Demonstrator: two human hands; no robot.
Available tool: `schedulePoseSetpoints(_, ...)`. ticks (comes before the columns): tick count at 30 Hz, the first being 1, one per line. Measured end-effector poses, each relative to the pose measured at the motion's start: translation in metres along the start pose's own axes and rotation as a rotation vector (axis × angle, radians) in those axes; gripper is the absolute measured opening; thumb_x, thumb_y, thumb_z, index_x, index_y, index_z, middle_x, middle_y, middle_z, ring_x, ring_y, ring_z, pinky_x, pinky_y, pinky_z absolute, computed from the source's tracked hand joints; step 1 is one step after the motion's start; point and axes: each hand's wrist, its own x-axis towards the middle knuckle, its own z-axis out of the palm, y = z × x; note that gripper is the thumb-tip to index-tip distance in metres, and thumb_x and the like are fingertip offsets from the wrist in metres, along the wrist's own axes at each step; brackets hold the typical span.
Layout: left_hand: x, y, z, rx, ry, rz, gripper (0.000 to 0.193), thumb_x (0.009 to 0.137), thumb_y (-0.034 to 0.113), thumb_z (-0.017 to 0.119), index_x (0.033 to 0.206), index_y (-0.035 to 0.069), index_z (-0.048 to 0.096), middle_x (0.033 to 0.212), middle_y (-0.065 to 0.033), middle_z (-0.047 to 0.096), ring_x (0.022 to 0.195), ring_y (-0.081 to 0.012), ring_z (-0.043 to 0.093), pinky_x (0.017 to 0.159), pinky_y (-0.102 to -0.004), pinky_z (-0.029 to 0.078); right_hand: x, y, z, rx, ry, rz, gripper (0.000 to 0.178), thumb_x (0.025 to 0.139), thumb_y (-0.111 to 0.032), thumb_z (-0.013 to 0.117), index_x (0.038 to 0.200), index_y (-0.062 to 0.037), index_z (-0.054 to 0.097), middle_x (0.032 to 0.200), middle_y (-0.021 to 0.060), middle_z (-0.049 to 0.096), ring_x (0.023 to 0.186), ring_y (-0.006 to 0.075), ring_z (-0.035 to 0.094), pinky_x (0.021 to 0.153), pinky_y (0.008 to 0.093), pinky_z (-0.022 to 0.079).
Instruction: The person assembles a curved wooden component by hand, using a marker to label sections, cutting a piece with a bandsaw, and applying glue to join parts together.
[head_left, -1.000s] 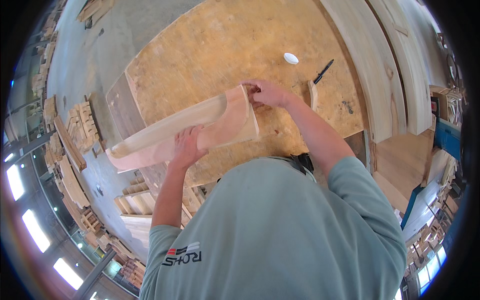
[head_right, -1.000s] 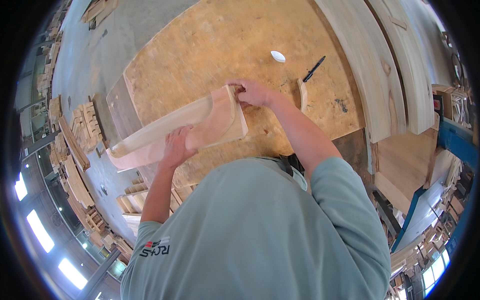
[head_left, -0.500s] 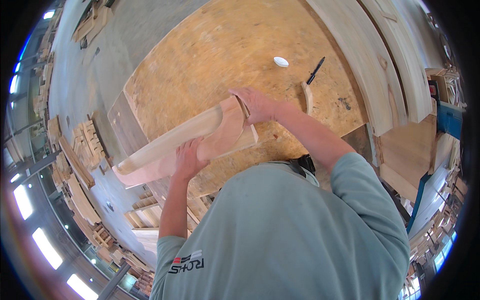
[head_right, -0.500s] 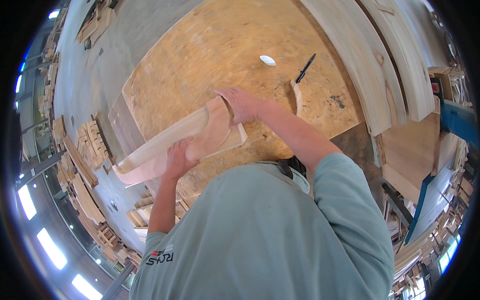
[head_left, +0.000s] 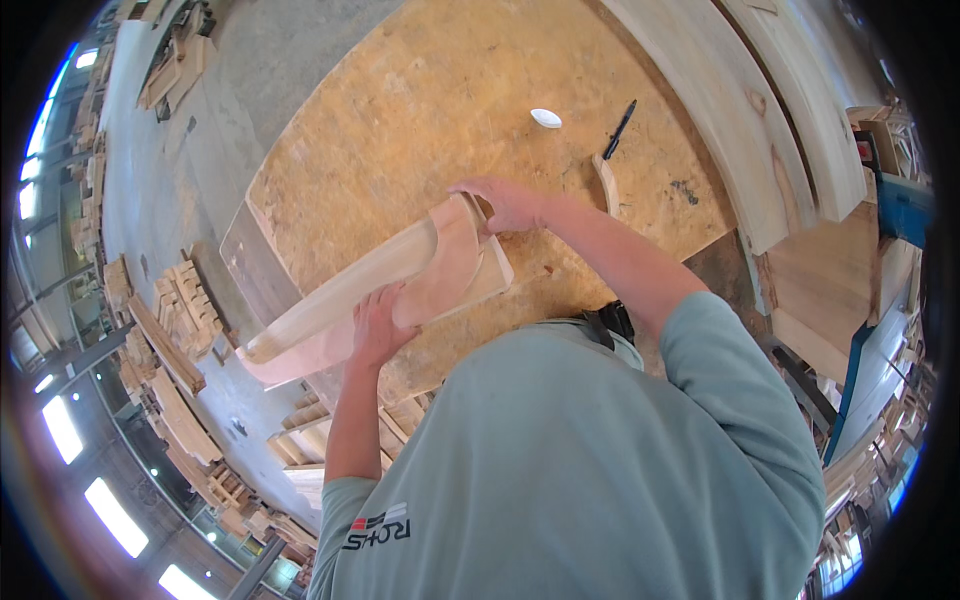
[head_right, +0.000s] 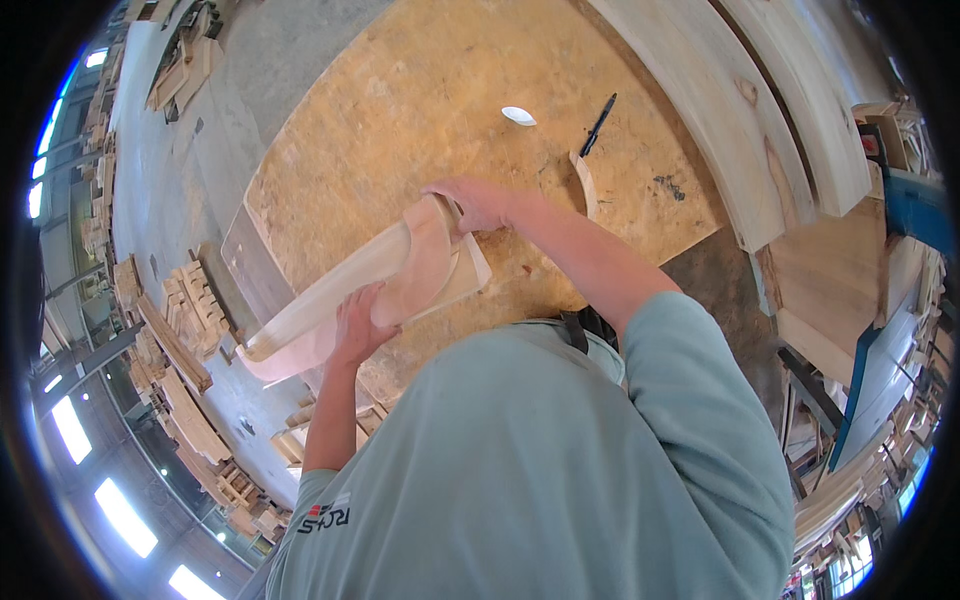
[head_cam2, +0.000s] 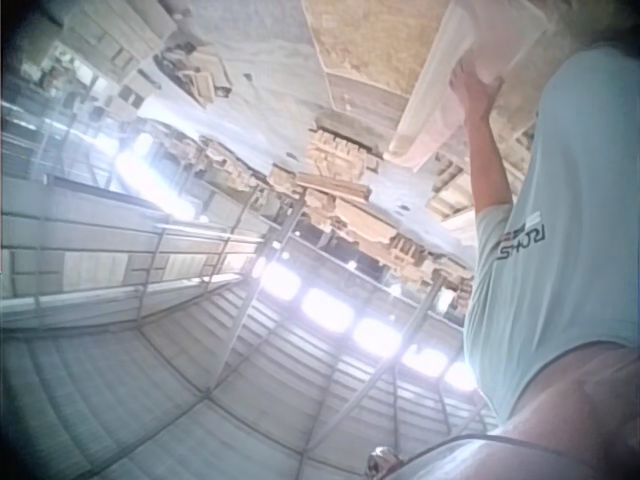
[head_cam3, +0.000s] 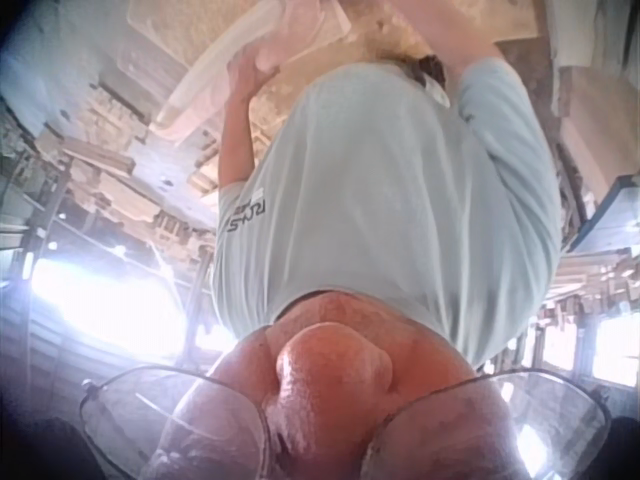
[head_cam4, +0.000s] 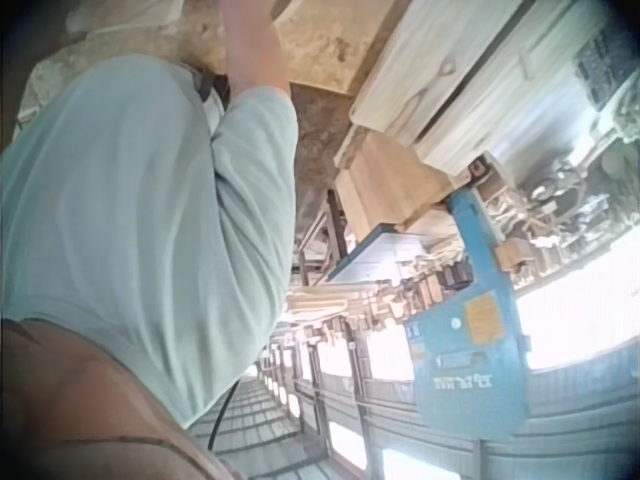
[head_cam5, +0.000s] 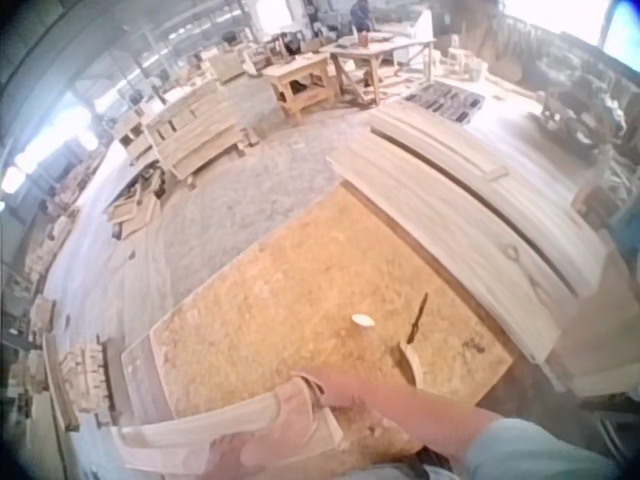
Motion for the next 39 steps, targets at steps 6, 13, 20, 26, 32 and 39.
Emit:
schedulePoseSetpoints(6,-0.001,-0.004,0.004,-0.002,0.009,0.011,0.086,0.061,0.022,0.091,0.138,0.012,0.053,0.137,-0.0118,0.057,0.131,-0.0343,0.05,0.11,-0.0513,0.037,0.004,0.0,-0.001,0.021,-0.03,-0.014,0.088,0.065,-0.012,0.087,0.144,-0.0101,0.046,0.135,0.0169,0.058,0.127,0.0354,0.054,0.109,0.0416,0.045)
schedulePoseSetpoints(13,-0.001,-0.002,0.002,-0.004,-0.014,-0.008,0.085,0.062,0.023,0.09,0.138,0.013,0.054,0.139,-0.0105,0.057,0.132,-0.0326,0.049,0.112,-0.0502,0.036,0.018,0.001,-0.002,-0.154,-0.091,-0.042,0.098,0.059,-0.015,0.091,0.144,-0.0078,0.044,0.135,0.018,0.058,0.125,0.0359,0.054,0.105,0.0449,0.046)
schedulePoseSetpoints(20,-0.001,0.0,0.001,-0.015,-0.014,-0.011,0.085,0.062,0.023,0.09,0.138,0.014,0.054,0.139,-0.0103,0.057,0.132,-0.0326,0.049,0.112,-0.0501,0.036,0.012,-0.002,0.007,-0.218,-0.004,-0.129,0.106,0.057,-0.016,0.093,0.149,-0.0104,0.041,0.138,0.0167,0.056,0.128,0.0342,0.052,0.11,0.0434,0.043)
schedulePoseSetpoints(26,0.001,-0.001,0.0,-0.005,-0.018,0.018,0.085,0.065,0.025,0.089,0.14,0.012,0.052,0.139,-0.0131,0.057,0.131,-0.035,0.049,0.112,-0.0514,0.034,0.023,0.02,-0.025,0.41,-0.24,0.078,0.062,0.081,-0.022,0.078,0.139,-0.0112,0.058,0.134,0.0099,0.063,0.127,0.0215,0.055,0.109,0.034,0.041)
schedulePoseSetpoints(32,0.06,0.024,0.003,-0.598,0.075,0.019,0.071,0.078,0.023,0.085,0.137,0.0,0.053,0.129,-0.0175,0.063,0.121,-0.0294,0.06,0.104,-0.0454,0.047,0.03,0.015,-0.006,0.566,0.03,0.224,0.035,0.099,-0.037,0.061,0.115,-0.0097,0.075,0.119,0.0065,0.071,0.111,0.0171,0.062,0.1,0.033,0.046)
schedulePoseSetpoints(39,0.114,0.064,-0.001,-1.195,-0.25,-0.192,0.052,0.089,0.015,0.076,0.133,-0.004,0.056,0.123,-0.0107,0.066,0.111,-0.0177,0.063,0.097,-0.0343,0.052,0.046,0.018,0.025,0.532,0.21,0.176,0.038,0.098,-0.042,0.062,0.104,-0.0078,0.078,0.101,0.0067,0.075,0.093,0.016,0.065,0.088,0.0322,0.052)
